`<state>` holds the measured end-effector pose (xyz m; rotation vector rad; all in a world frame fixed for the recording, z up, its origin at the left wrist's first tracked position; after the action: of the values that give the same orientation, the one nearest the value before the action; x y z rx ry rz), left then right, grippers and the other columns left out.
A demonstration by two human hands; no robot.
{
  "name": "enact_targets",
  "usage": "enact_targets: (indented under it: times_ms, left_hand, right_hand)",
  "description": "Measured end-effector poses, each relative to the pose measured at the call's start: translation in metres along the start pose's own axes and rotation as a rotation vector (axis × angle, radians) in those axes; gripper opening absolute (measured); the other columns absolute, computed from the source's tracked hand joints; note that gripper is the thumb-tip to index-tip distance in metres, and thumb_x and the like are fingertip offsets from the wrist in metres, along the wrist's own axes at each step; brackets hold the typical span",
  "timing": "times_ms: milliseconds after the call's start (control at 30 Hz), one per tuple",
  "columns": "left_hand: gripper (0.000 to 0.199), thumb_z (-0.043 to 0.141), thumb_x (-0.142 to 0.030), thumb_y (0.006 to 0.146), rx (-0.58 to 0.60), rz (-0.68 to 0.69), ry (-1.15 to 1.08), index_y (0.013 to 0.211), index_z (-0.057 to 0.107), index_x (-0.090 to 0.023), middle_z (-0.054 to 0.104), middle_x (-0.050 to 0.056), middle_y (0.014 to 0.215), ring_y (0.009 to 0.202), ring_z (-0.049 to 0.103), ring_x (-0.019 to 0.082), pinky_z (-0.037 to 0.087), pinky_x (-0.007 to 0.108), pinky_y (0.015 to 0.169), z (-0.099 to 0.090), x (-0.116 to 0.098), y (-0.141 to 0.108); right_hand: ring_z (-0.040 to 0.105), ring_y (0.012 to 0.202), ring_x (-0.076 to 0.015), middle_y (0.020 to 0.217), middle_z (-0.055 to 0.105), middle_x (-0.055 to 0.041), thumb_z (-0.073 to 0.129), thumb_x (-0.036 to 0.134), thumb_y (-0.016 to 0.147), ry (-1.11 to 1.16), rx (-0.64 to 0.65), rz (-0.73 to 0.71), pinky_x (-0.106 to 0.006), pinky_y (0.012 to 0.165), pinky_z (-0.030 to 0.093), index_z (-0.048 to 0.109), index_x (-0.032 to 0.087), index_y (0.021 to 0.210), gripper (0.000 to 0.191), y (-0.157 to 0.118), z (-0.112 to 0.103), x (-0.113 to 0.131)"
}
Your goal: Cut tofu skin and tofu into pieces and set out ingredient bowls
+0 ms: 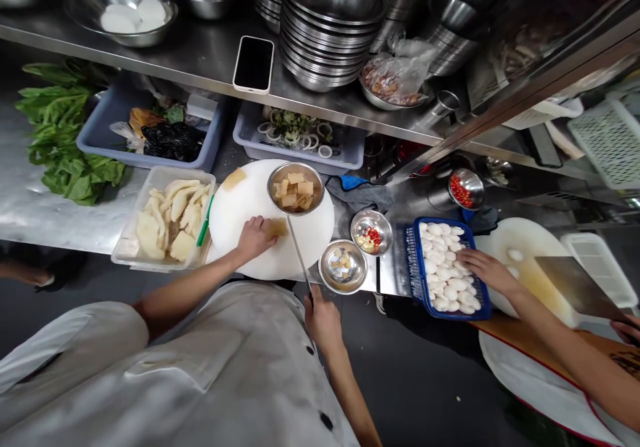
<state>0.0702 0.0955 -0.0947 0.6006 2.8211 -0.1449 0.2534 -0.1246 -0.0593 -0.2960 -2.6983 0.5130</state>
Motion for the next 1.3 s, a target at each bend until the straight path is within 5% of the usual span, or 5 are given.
enact_targets:
  times_ms: [100,300,667,967,1300]
  left_hand:
    - [0.045,0.07,-0.041,0.089,-0.082,-0.061,-0.053,0.125,0.064,-0.013,0.062,0.022,0.127,0.118,0.055,0.04,0.045,0.052,0.096,0.004,0.001,-0.008]
    - [0.045,0.076,-0.031,0.083,-0.019,0.239,-0.18,0.123,0.063,-0.017,0.064,0.018,0.13,0.121,0.054,0.038,0.046,0.052,0.098,0.008,-0.008,0.011]
    - [0.035,0.073,-0.034,0.085,-0.215,0.204,-0.261,0.115,0.062,-0.018,0.06,0.015,0.118,0.11,0.052,0.034,0.049,0.05,0.099,-0.001,0.031,-0.018]
    - [0.03,0.068,-0.027,0.082,-0.2,0.193,-0.296,0.11,0.065,-0.018,0.058,0.014,0.111,0.105,0.052,0.033,0.049,0.052,0.099,0.002,0.033,-0.016]
    - [0.028,0.067,-0.025,0.082,-0.151,0.197,-0.295,0.109,0.066,-0.019,0.059,0.015,0.112,0.107,0.053,0.034,0.05,0.053,0.099,-0.003,0.033,-0.024]
  right_hand:
    - [0.074,0.085,-0.0283,0.097,0.077,-0.0136,0.043,0.027,0.107,-0.066,0.093,0.04,-0.029,0.064,0.039,0.061,0.015,0.13,0.031,0.009,-0.004,0.023]
    - [0.074,0.092,-0.0273,0.103,0.077,-0.0129,0.042,0.028,0.11,-0.051,0.139,0.009,-0.03,0.07,0.039,0.057,0.016,0.134,0.031,0.017,-0.008,0.044]
    - [0.072,0.097,-0.0251,0.109,0.075,-0.0126,0.038,0.023,0.111,-0.104,0.233,-0.105,-0.03,0.074,0.039,0.052,0.015,0.13,0.025,0.035,-0.016,0.056]
    - [0.073,0.1,-0.029,0.111,0.074,-0.015,0.034,0.025,0.112,-0.162,0.31,-0.123,-0.031,0.074,0.042,0.045,0.016,0.133,0.026,0.016,-0.021,0.074]
    - [0.072,0.101,-0.0264,0.112,0.074,-0.0158,0.035,0.022,0.111,-0.092,0.281,-0.117,-0.031,0.078,0.043,0.046,0.015,0.13,0.023,0.036,-0.011,0.083]
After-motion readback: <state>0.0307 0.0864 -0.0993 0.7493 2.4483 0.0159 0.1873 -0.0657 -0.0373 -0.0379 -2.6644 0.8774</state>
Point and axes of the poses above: each hand's wrist, its own y-axis towards the middle knuckle, its own z-axis out of the palm, x = y × z, the point moved 9 cm from there along y, towards the middle knuckle
